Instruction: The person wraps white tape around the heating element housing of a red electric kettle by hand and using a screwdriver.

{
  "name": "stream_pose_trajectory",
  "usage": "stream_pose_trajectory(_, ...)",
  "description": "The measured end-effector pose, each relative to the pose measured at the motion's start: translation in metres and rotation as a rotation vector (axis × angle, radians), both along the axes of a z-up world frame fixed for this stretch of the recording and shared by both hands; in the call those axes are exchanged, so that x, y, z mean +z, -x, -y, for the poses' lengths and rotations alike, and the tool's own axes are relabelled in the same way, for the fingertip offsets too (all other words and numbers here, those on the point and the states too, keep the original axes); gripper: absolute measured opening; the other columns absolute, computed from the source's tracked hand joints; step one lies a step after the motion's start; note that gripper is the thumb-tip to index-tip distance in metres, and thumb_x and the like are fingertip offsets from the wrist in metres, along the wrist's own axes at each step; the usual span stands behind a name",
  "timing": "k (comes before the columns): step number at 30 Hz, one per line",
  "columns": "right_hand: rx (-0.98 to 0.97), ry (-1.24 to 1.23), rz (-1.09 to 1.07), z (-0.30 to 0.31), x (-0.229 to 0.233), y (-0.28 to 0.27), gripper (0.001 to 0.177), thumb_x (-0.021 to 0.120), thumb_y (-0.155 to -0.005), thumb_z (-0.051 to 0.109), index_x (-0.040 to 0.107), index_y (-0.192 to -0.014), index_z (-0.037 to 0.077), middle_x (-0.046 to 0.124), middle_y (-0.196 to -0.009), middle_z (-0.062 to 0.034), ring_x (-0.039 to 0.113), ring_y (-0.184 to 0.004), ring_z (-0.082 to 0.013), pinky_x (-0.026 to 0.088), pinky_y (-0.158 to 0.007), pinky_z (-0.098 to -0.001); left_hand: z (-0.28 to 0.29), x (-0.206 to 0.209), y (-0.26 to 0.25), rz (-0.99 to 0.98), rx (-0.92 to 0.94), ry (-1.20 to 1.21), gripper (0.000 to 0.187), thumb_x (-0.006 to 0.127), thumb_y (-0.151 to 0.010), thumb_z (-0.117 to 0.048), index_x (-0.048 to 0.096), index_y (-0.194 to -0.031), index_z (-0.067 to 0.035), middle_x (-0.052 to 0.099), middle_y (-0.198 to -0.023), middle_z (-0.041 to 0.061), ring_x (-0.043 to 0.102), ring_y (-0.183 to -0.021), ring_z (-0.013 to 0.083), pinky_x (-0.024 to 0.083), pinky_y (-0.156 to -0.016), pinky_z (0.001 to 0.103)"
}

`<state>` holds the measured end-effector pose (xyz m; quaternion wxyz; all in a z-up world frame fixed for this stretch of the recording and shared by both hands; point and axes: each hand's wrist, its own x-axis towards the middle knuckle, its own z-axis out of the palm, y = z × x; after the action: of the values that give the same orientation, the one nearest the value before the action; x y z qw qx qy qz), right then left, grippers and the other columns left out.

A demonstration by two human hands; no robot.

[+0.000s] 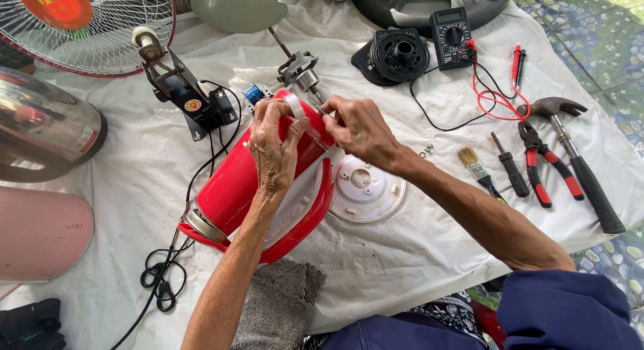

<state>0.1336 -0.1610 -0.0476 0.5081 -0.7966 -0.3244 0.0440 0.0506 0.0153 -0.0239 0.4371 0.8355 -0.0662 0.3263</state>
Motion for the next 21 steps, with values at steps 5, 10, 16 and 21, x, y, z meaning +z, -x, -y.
stream_pose_trajectory(5, 0.013, -0.081, -0.162, 0.012, 0.036, 0.021, 0.022, 0.056, -0.098, 0.005, 0.067, -0.118, 0.001, 0.070, -0.060, -0.0139, 0.062, -0.039, -0.0170, 0.051, -0.028, -0.0230, -0.002, -0.003, -0.008, 0.017, -0.007, 0.012, 0.018, 0.073, -0.096, -0.023, 0.061, -0.096, -0.010, 0.056, -0.106, 0.009, 0.063, -0.114, 0.0377, 0.045, -0.103, 0.052)
stream_pose_trajectory(10, 0.131, -0.142, -0.315, 0.030, 0.060, 0.035, 0.033, 0.056, -0.096, 0.005, 0.061, -0.127, -0.001, 0.067, -0.060, -0.0143, 0.061, -0.041, -0.0168, 0.052, -0.031, -0.0236, -0.001, -0.002, -0.003, 0.020, 0.009, -0.005, 0.018, 0.071, -0.098, -0.022, 0.060, -0.097, -0.009, 0.055, -0.108, 0.012, 0.063, -0.114, 0.0404, 0.045, -0.102, 0.054)
stream_pose_trajectory(16, 0.261, -0.063, -0.333, 0.035, 0.066, 0.032, 0.045, 0.060, -0.092, 0.007, 0.057, -0.136, 0.000, 0.067, -0.059, -0.0149, 0.061, -0.038, -0.0164, 0.051, -0.030, -0.0235, 0.000, -0.001, -0.001, 0.035, -0.006, -0.002, 0.018, 0.070, -0.098, -0.024, 0.060, -0.096, -0.009, 0.056, -0.108, 0.011, 0.063, -0.112, 0.0387, 0.045, -0.102, 0.051)
stream_pose_trajectory(21, 0.243, -0.072, -0.272, 0.039, 0.053, 0.033, 0.044, 0.062, -0.097, 0.018, 0.058, -0.139, 0.004, 0.071, -0.068, -0.0149, 0.065, -0.048, -0.0170, 0.056, -0.037, -0.0245, 0.004, 0.003, 0.000, 0.053, -0.024, 0.027, 0.015, 0.069, -0.099, -0.017, 0.059, -0.097, -0.006, 0.057, -0.109, 0.016, 0.063, -0.111, 0.0431, 0.045, -0.101, 0.055)
